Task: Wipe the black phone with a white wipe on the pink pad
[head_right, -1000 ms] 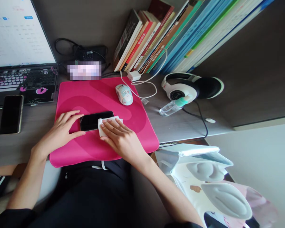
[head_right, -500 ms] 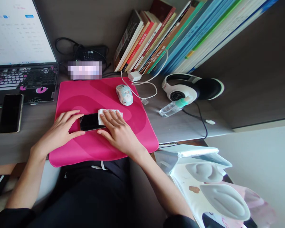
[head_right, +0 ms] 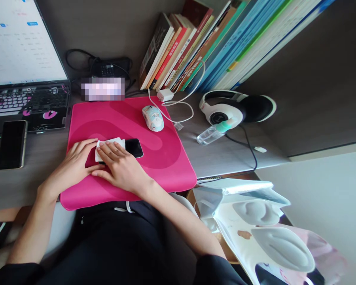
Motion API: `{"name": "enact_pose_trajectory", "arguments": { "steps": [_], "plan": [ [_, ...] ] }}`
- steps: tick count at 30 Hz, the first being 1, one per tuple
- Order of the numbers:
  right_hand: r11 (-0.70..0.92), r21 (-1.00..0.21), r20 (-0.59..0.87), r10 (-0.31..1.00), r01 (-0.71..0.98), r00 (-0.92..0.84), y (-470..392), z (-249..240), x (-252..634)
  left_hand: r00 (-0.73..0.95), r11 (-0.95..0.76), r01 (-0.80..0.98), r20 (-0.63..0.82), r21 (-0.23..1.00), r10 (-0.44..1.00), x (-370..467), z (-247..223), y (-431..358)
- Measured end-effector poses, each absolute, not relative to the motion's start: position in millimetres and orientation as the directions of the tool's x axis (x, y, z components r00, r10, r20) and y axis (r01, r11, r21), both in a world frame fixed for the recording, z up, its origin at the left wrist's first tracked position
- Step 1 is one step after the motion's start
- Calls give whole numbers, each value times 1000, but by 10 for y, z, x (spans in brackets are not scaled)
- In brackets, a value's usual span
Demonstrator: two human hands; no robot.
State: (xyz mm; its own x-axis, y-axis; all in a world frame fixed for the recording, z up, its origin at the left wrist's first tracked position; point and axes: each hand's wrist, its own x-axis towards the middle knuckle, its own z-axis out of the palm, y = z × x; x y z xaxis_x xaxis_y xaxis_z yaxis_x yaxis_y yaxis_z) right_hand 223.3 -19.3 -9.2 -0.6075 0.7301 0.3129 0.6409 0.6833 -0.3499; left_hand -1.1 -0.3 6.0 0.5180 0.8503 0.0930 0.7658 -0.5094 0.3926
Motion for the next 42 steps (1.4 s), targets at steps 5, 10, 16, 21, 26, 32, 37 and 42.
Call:
{"name": "enact_pose_trajectory", "arguments": {
  "steps": [5,10,16,21,26,32,37,42],
  "plan": [
    [707,-348,328,707,616,-626,-248,-104,2218,509,-509,780,104,364,855,-6,51,-5],
    [720,-328,325,694,612,-642,-377,-119,2283,518,-509,782,80,360,852,-8,75,-12],
    [719,-316,344,695,620,-631,-493,-125,2381,519,-500,795,41,342,854,-27,82,-12],
    [702,-301,359,711,646,-605,-555,-137,2550,520,-504,789,53,352,852,-6,105,-23],
    [651,-278,392,748,706,-536,-578,-164,2756,513,-494,785,56,374,857,6,126,-33],
    [555,-310,385,816,772,-432,-551,-190,2897,516,-494,777,53,391,855,3,127,-31],
    [523,-321,374,836,789,-402,-481,-220,2888,520,-503,781,59,370,852,0,121,-31],
    [511,-352,359,847,784,-391,-367,-238,2873,522,-502,772,61,390,851,2,133,-32]
  ]
}}
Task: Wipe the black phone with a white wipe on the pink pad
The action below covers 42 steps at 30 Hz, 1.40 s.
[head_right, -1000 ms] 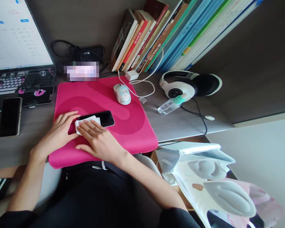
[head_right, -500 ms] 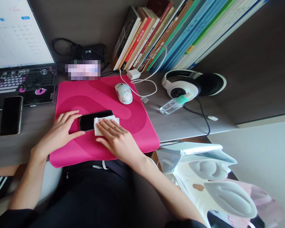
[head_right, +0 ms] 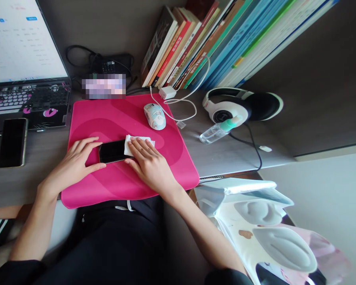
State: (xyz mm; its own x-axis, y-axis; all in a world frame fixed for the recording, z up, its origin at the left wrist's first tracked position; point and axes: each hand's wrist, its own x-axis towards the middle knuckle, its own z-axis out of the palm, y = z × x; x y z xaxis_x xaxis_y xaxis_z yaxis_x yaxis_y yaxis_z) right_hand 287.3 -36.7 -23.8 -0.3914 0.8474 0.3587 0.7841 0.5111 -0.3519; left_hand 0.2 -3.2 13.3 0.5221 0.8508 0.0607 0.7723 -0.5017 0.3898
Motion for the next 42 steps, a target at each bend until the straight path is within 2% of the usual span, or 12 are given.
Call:
{"name": "enact_pose_trajectory", "arguments": {
  "steps": [9,22,30,33,37,42],
  "plan": [
    [498,-359,321,860,789,-396,-288,-224,2852,522,-511,774,79,375,849,11,141,-33],
    [530,-176,324,827,830,-460,-744,-78,2869,520,-507,792,59,340,852,20,150,-38],
    [571,-123,326,796,812,-510,-725,22,3040,515,-496,791,46,358,856,19,160,-38],
    [532,-86,377,800,842,-467,-668,70,3151,516,-496,791,43,359,855,11,158,-36],
    [382,-65,431,844,922,-319,-575,58,3302,520,-499,793,40,350,853,-1,164,-36],
    [400,-82,454,831,913,-323,-499,13,3284,546,-531,775,60,343,835,2,218,-43]
  ]
}}
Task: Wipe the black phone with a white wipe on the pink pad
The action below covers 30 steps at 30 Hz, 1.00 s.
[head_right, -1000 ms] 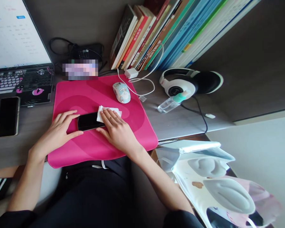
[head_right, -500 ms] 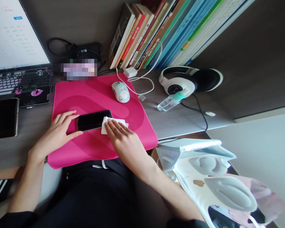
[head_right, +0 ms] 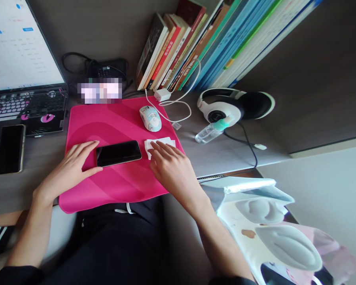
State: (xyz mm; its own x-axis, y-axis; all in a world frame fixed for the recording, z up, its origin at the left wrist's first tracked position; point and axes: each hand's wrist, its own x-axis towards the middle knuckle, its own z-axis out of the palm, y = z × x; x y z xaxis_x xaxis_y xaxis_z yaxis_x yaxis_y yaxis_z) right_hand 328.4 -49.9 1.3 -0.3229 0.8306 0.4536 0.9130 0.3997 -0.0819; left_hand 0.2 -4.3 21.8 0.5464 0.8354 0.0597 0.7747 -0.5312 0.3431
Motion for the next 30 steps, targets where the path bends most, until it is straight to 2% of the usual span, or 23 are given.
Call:
{"name": "enact_pose_trajectory", "arguments": {
  "steps": [4,6,8,14,30],
  "plan": [
    [416,-268,489,836,869,-250,-426,11,3115,564,-587,748,169,309,808,27,242,-27],
    [480,-357,452,839,801,-302,-358,-34,3044,572,-611,744,213,272,792,36,235,-10],
    [521,-396,418,835,756,-357,-284,-107,3005,588,-626,741,216,243,780,40,223,5],
    [521,-443,359,849,730,-388,-200,-232,3018,633,-658,718,179,229,753,35,208,8],
    [532,-438,382,840,725,-386,-212,-243,3018,724,-762,643,267,71,636,21,177,25]
  ]
}}
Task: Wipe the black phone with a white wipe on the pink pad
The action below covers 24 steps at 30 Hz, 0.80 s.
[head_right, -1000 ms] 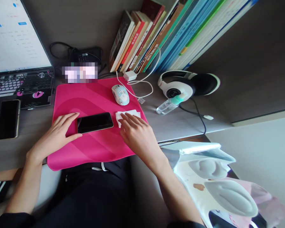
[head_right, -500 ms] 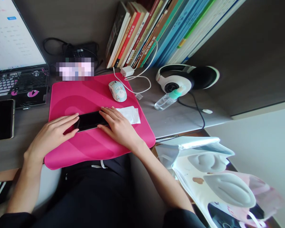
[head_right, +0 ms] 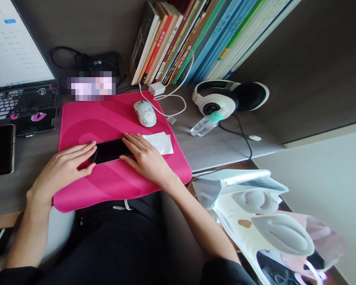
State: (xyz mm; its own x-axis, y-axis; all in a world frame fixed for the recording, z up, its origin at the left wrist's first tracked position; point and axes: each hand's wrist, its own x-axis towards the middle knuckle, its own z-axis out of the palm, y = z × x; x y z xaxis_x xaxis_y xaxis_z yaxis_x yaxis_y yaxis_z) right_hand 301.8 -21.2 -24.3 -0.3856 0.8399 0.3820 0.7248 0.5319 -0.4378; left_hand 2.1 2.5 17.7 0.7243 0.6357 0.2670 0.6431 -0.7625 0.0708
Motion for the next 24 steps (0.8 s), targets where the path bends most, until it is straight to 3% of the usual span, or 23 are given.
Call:
{"name": "enact_pose_trajectory", "arguments": {
  "steps": [17,24],
  "plan": [
    [536,-440,387,837,720,-387,-214,-260,3022,761,-790,610,322,-60,563,57,180,-12],
    [518,-461,370,850,720,-375,-220,-257,3021,756,-784,619,311,-51,577,56,168,-18]
  ]
}}
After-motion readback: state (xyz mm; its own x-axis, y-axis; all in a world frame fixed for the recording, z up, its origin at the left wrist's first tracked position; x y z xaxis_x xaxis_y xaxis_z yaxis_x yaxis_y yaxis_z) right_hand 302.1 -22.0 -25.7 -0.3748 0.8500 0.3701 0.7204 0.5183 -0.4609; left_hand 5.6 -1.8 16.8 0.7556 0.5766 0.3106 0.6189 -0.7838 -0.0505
